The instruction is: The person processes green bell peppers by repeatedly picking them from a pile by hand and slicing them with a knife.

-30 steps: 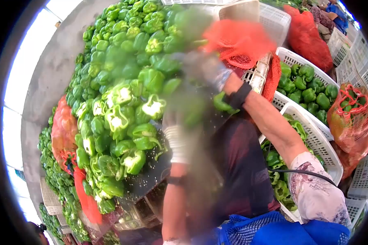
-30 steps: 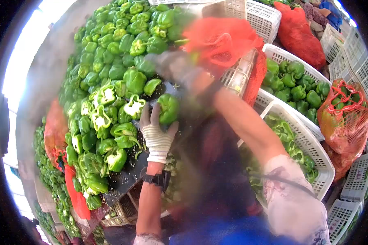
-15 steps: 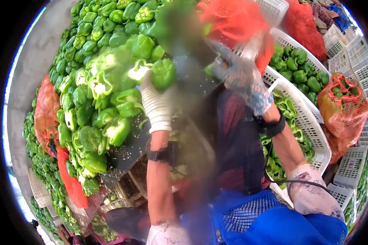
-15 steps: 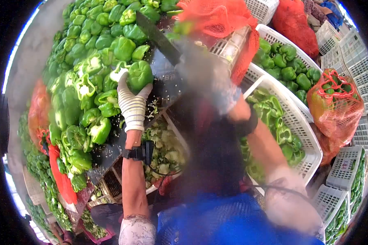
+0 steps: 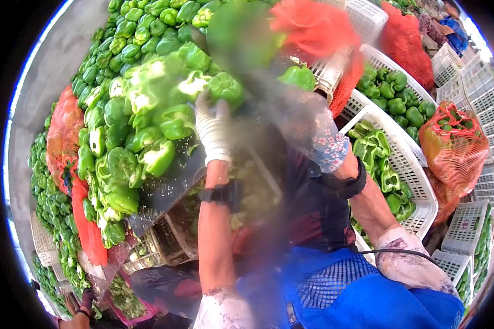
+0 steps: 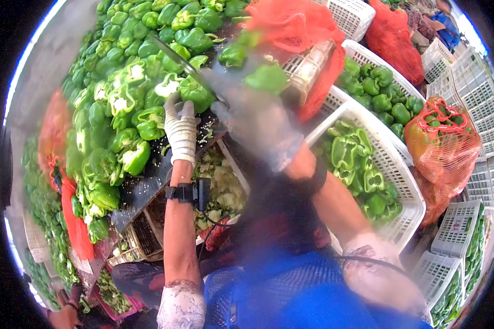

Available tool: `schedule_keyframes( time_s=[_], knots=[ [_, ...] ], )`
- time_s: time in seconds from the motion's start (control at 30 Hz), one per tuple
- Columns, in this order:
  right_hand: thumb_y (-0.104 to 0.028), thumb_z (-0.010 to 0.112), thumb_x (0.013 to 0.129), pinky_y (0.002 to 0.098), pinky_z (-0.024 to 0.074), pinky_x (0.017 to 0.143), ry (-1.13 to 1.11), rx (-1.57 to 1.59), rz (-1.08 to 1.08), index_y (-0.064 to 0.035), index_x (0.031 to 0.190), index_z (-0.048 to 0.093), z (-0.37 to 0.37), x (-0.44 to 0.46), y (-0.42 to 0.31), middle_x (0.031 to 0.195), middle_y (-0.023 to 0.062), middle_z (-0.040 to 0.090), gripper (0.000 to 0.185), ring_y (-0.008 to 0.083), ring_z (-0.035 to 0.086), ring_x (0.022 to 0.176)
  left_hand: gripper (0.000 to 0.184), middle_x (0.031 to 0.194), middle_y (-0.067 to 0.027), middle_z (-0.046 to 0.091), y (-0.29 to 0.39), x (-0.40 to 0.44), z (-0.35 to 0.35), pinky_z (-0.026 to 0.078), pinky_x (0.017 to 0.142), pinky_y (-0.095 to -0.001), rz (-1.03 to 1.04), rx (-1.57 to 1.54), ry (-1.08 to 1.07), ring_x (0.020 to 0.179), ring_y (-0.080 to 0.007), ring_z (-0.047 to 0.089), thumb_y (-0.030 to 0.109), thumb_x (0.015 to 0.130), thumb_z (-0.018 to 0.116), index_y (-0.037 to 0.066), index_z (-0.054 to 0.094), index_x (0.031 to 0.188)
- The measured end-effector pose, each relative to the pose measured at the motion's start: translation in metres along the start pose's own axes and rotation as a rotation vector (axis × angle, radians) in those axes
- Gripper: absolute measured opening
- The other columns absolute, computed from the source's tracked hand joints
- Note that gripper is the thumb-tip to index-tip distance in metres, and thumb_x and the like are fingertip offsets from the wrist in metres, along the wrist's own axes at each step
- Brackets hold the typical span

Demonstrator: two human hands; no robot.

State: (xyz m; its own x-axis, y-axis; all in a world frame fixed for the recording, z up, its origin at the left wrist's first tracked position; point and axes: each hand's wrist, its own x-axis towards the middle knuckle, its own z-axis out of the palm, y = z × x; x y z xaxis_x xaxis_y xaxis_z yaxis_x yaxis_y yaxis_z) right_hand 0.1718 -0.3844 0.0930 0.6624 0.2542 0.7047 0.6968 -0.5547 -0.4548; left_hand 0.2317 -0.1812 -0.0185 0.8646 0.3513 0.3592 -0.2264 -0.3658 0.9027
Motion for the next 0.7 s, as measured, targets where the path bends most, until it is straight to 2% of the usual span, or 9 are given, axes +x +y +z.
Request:
schedule_keyframes(
  time_s=[0.13, 0.3, 0.33, 0.37, 0.43, 0.47, 0.57, 0.6, 0.7],
  knots=[
    [-0.018, 0.059, 0.093, 0.0416, 0.0545, 0.068, 0.036, 0.027, -0.049, -0.0042, 0.128, 0.058, 0.004, 0.013, -0.011, 0.09, 0.018, 0.068, 0.038, 0.0332, 0.067, 0.079, 0.044, 0.112, -0.0151, 0.062, 0.008, -0.004, -0.001, 0.055, 0.065, -0.029, -0.016, -0.006, 0.005, 0.084, -0.0178, 0.062, 0.015, 0.094, 0.061, 0.007, 0.048, 0.136],
    [-0.018, 0.058, 0.087, 0.0414, 0.0537, 0.067, -0.364, -0.27, 0.063, -0.0061, 0.099, 0.066, 0.058, -0.004, 0.026, 0.086, 0.0181, 0.069, 0.019, 0.0344, 0.068, 0.078, 0.045, 0.116, -0.0153, 0.061, 0.01, -0.005, -0.004, 0.055, 0.067, -0.0298, -0.008, 0.021, 0.006, 0.087, -0.0188, 0.062, 0.016, 0.094, 0.062, 0.006, 0.048, 0.136],
    [-0.018, 0.058, 0.086, 0.0429, 0.0534, 0.065, -0.434, -0.256, 0.065, -0.007, 0.111, 0.065, 0.062, -0.002, 0.034, 0.081, 0.0191, 0.068, 0.028, 0.0367, 0.067, 0.076, 0.046, 0.116, -0.0159, 0.061, 0.018, -0.009, -0.006, 0.055, 0.068, -0.0296, -0.106, -0.061, -0.01, 0.088, -0.0189, 0.062, 0.017, 0.094, 0.063, 0.006, 0.048, 0.136],
    [-0.018, 0.058, 0.087, 0.0432, 0.0537, 0.064, -0.418, -0.223, 0.075, -0.0071, 0.115, 0.064, 0.047, 0.002, 0.029, 0.08, 0.0188, 0.068, 0.031, 0.0355, 0.067, 0.074, 0.045, 0.116, -0.0154, 0.061, 0.006, -0.005, -0.006, 0.055, 0.067, -0.0291, 0.037, 0.118, 0.02, 0.087, -0.0183, 0.062, 0.017, 0.094, 0.063, 0.007, 0.048, 0.136],
    [-0.017, 0.059, 0.088, 0.0439, 0.0541, 0.061, -0.39, -0.164, 0.093, -0.0073, 0.125, 0.061, 0.008, 0.005, 0.009, 0.079, 0.018, 0.068, 0.038, 0.033, 0.068, 0.071, 0.043, 0.112, -0.0138, 0.062, -0.019, 0.0, 0.001, 0.056, 0.064, -0.028, -0.067, -0.039, 0.068, 0.086, -0.0177, 0.062, 0.017, 0.095, 0.063, 0.008, 0.049, 0.135],
    [-0.021, 0.061, 0.087, 0.0455, 0.054, 0.061, -0.302, -0.151, 0.239, -0.0095, 0.127, 0.06, 0.008, 0.001, 0.006, 0.08, 0.0186, 0.068, 0.041, 0.0334, 0.067, 0.07, 0.044, 0.114, -0.0146, 0.061, -0.017, -0.002, 0.002, 0.054, 0.067, -0.0291, -0.103, -0.077, 0.057, 0.089, -0.0186, 0.062, 0.019, 0.095, 0.062, 0.007, 0.049, 0.135],
    [-0.021, 0.061, 0.088, 0.0453, 0.0541, 0.061, -0.1, -0.299, 0.249, -0.0099, 0.129, 0.058, -0.001, 0.0, 0.006, 0.078, 0.0182, 0.067, 0.043, 0.0329, 0.067, 0.069, 0.047, 0.117, -0.0169, 0.06, 0.005, -0.002, 0.006, 0.051, 0.077, -0.0324, -0.166, -0.109, 0.045, 0.098, -0.0213, 0.059, 0.022, 0.094, 0.062, 0.005, 0.049, 0.136],
    [-0.01, 0.054, 0.089, 0.0477, 0.0526, 0.065, -0.135, -0.29, 0.289, -0.0122, 0.139, 0.05, 0.003, -0.001, 0.012, 0.092, 0.0222, 0.068, 0.051, 0.0391, 0.067, 0.078, 0.048, 0.119, -0.0177, 0.059, 0.012, -0.002, 0.01, 0.049, 0.08, -0.0335, -0.185, -0.111, 0.041, 0.101, -0.0222, 0.058, 0.024, 0.094, 0.062, 0.004, 0.048, 0.137],
    [-0.009, 0.055, 0.086, 0.0457, 0.0521, 0.058, -0.244, -0.406, 0.19, -0.007, 0.138, 0.048, 0.028, -0.006, 0.013, 0.083, 0.0225, 0.067, 0.052, 0.0357, 0.067, 0.072, 0.052, 0.123, -0.0201, 0.058, 0.033, -0.004, 0.021, 0.045, 0.09, -0.0368, -0.215, -0.101, 0.066, 0.11, -0.0249, 0.055, 0.027, 0.094, 0.061, 0.002, 0.048, 0.138]
  ],
)
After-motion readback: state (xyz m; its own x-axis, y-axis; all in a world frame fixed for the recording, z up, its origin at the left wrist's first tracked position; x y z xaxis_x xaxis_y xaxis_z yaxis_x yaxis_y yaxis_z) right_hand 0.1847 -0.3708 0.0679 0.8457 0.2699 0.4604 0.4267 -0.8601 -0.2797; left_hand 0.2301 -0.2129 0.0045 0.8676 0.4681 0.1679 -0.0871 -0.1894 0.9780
